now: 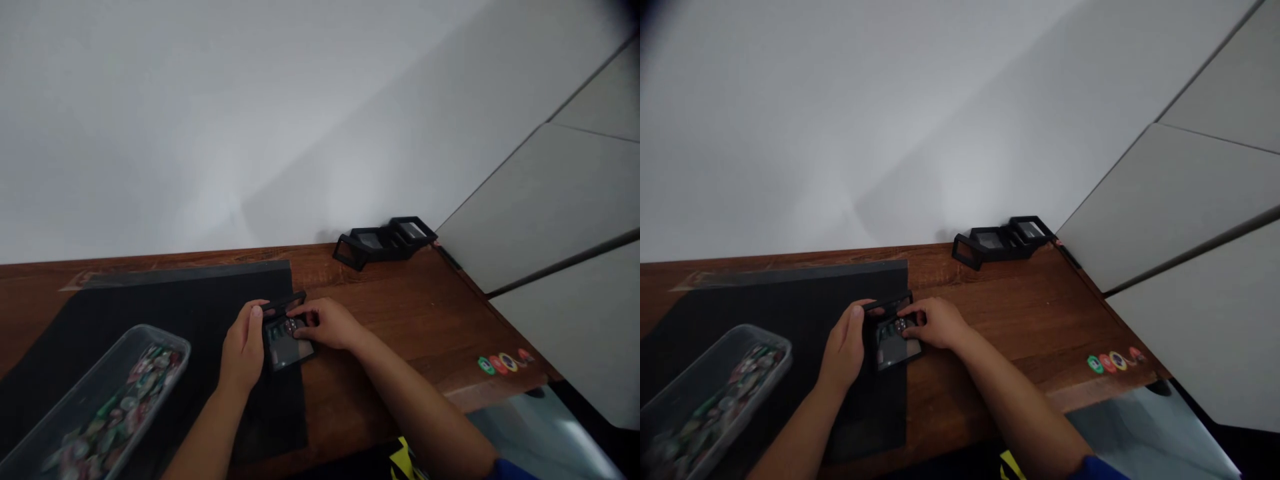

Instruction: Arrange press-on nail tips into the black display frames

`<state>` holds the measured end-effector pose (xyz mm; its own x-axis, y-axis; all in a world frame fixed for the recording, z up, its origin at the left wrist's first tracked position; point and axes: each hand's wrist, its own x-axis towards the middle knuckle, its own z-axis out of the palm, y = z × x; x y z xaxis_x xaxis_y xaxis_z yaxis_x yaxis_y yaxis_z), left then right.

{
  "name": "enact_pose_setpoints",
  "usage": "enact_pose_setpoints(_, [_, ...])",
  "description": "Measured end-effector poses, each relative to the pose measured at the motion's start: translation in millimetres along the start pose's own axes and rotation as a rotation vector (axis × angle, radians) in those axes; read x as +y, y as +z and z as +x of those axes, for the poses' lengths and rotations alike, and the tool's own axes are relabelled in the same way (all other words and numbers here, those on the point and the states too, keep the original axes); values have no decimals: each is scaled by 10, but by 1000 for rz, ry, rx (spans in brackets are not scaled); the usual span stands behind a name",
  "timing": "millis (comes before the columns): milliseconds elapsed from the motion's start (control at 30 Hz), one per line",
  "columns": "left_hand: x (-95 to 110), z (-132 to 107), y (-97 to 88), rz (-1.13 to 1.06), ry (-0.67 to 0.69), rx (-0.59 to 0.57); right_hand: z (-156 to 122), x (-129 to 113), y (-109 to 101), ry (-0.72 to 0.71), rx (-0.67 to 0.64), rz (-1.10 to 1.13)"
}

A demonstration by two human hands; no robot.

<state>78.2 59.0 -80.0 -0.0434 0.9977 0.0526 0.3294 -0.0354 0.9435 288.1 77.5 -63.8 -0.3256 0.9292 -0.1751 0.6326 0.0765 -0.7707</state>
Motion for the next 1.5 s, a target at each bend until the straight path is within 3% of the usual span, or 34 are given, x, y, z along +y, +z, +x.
enact_pose_setpoints(233, [7,-22,21,-20,10,-37,-76,59,27,-18,48,18])
enact_pose_setpoints(633, [36,-68,8,-40,16,-38,-143,-33,-49,-81,8,-47])
enact_pose_setpoints(1233, [35,-90,-12,-80,16,-73,-159,98,5,-110,58,103])
enact_pose_setpoints(1400, [58,-103,-12,-66,16,-40,-331,-86,-231,-120,183,209])
enact_pose_setpoints(1433, [59,-102,-11,-60,19,-36,-425,-174,-342,-131,263,235])
enact_pose_setpoints(1500, [60,-98,-11,-51,25,-34,-656,-370,-603,-269,574,299])
